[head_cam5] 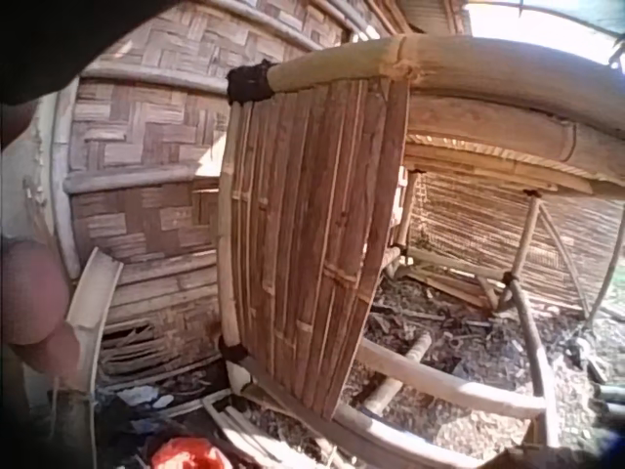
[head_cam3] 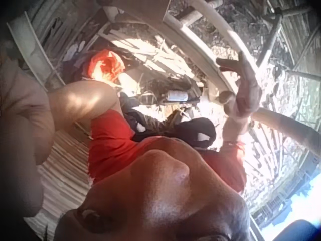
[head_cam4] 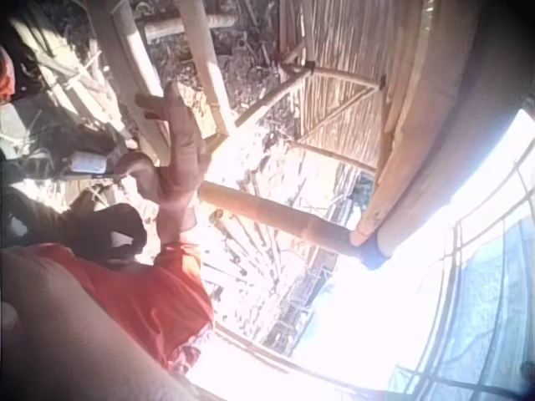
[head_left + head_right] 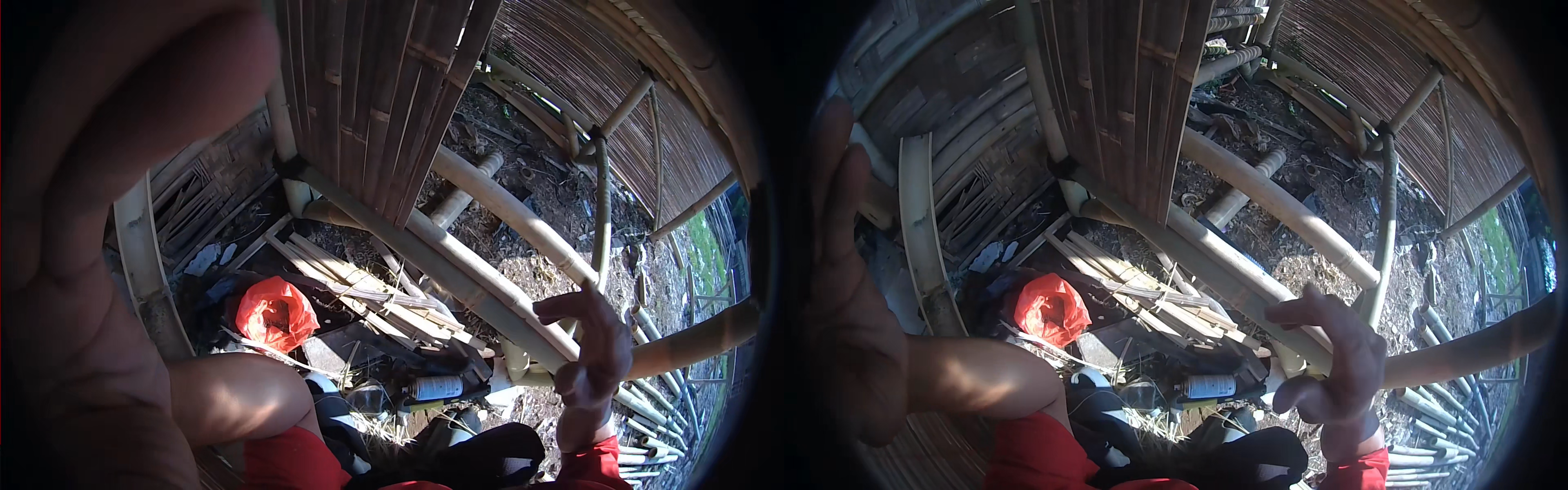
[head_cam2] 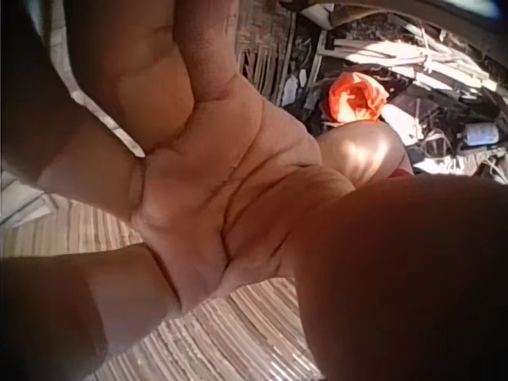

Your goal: The person constructs a bamboo structure by sawing bamboo slats with a hand saw, aligning them onto the frame, and securing them with nails using a hammer.

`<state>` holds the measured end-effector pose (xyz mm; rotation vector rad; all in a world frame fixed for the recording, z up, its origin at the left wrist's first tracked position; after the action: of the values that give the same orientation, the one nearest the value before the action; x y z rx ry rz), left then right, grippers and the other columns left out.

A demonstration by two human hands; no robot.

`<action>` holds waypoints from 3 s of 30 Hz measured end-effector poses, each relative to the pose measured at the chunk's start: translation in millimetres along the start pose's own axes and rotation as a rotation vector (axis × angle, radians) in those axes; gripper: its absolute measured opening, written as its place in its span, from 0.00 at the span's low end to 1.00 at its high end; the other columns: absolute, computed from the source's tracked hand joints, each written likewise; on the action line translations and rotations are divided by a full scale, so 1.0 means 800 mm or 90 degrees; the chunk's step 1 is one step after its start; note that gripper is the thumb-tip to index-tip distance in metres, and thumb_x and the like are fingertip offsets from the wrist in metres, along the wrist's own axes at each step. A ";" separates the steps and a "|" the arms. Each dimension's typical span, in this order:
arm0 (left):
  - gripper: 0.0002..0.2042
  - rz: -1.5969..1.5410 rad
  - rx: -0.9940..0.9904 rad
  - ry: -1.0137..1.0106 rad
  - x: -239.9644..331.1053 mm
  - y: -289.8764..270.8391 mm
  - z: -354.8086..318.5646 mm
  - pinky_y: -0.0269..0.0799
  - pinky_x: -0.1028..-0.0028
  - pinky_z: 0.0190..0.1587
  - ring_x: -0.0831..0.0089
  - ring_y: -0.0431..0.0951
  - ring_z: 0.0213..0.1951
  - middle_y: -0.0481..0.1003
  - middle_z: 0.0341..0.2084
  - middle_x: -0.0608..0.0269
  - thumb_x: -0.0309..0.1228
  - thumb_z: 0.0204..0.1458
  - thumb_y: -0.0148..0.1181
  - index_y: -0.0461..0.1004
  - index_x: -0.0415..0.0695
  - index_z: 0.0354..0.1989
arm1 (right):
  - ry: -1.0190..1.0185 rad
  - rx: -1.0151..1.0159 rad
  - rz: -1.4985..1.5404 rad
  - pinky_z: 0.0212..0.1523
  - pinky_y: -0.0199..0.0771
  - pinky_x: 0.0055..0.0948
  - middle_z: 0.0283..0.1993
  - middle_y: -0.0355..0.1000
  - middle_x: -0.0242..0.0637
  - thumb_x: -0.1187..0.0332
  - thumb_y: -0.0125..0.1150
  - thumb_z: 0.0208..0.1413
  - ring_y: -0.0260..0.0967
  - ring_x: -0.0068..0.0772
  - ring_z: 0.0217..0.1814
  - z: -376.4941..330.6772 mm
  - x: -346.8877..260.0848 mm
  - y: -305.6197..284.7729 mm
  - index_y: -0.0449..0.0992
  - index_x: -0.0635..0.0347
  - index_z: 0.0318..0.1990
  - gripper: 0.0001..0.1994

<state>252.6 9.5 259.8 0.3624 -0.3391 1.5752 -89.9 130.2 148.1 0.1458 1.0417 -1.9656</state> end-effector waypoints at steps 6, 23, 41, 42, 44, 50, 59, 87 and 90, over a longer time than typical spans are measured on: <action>0.39 0.009 0.008 -0.015 0.010 -0.016 -0.004 0.56 0.49 0.74 0.42 0.55 0.74 0.55 0.72 0.34 0.46 0.65 0.58 0.54 0.27 0.72 | -0.322 0.187 -0.214 0.35 0.80 0.29 0.38 0.82 0.42 0.42 0.71 0.55 0.81 0.33 0.36 0.159 -0.108 -0.048 0.72 0.66 0.63 0.39; 0.37 0.115 -0.034 0.025 0.033 -0.048 -0.025 0.59 0.51 0.73 0.44 0.60 0.72 0.60 0.70 0.34 0.45 0.65 0.58 0.55 0.28 0.72 | -0.410 0.116 -0.338 0.38 0.80 0.31 0.42 0.81 0.47 0.46 0.72 0.55 0.80 0.38 0.41 0.190 -0.129 -0.056 0.70 0.68 0.65 0.39; 0.34 0.119 -0.067 0.061 0.044 -0.070 -0.025 0.63 0.54 0.71 0.46 0.65 0.69 0.64 0.67 0.35 0.43 0.65 0.58 0.58 0.28 0.70 | -0.416 0.081 -0.363 0.41 0.80 0.33 0.45 0.79 0.52 0.50 0.73 0.55 0.80 0.42 0.46 0.191 -0.163 -0.056 0.67 0.70 0.66 0.40; 0.34 0.117 -0.069 0.054 0.042 -0.070 -0.027 0.63 0.54 0.71 0.47 0.65 0.69 0.64 0.67 0.35 0.43 0.65 0.58 0.58 0.28 0.70 | -0.413 0.076 -0.364 0.42 0.80 0.33 0.46 0.79 0.52 0.50 0.73 0.55 0.80 0.43 0.46 0.191 -0.163 -0.054 0.67 0.70 0.67 0.40; 0.34 0.107 -0.065 0.051 0.038 -0.072 -0.027 0.63 0.54 0.71 0.47 0.66 0.69 0.64 0.67 0.35 0.43 0.66 0.58 0.59 0.28 0.70 | -0.407 0.071 -0.366 0.42 0.80 0.33 0.46 0.79 0.52 0.50 0.73 0.55 0.80 0.43 0.47 0.194 -0.164 -0.051 0.67 0.70 0.67 0.40; 0.33 0.110 -0.063 0.053 0.053 -0.080 -0.030 0.64 0.55 0.70 0.48 0.67 0.68 0.66 0.66 0.35 0.42 0.66 0.58 0.60 0.28 0.70 | -0.414 0.062 -0.359 0.43 0.80 0.34 0.47 0.79 0.54 0.51 0.74 0.55 0.79 0.45 0.48 0.188 -0.165 -0.046 0.66 0.71 0.67 0.40; 0.32 0.125 -0.114 0.054 0.087 -0.085 -0.017 0.66 0.56 0.69 0.49 0.70 0.67 0.68 0.64 0.36 0.41 0.66 0.58 0.61 0.28 0.69 | -0.418 0.059 -0.306 0.45 0.80 0.35 0.49 0.78 0.56 0.53 0.75 0.55 0.79 0.47 0.51 0.194 -0.171 -0.051 0.65 0.72 0.68 0.41; 0.10 0.167 -0.273 -0.741 -0.232 -0.095 -0.455 0.77 0.74 0.40 0.76 0.82 0.32 0.83 0.30 0.59 0.32 0.60 0.68 0.82 0.35 0.40 | 0.356 -0.389 -0.230 0.38 0.77 0.46 0.36 0.77 0.44 0.68 0.67 0.59 0.78 0.53 0.37 -0.308 0.193 0.242 0.81 0.60 0.36 0.06; 0.10 0.412 -0.387 -0.814 -0.237 -0.141 -0.464 0.78 0.68 0.42 0.66 0.85 0.35 0.84 0.31 0.52 0.32 0.60 0.66 0.82 0.36 0.42 | 0.422 -0.453 -0.145 0.36 0.76 0.45 0.33 0.77 0.43 0.66 0.69 0.57 0.78 0.51 0.35 -0.353 0.198 0.245 0.80 0.60 0.32 0.08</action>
<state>362.8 2.5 -157.8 0.7933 -2.0245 1.5437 -117.6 179.0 -226.3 0.3014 2.2088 -1.6375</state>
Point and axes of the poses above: each hand's wrist, its own z-axis towards the middle knuckle, its own y-axis out of the palm, x = y × z, the point moved 3 cm from there along z, towards the middle knuckle
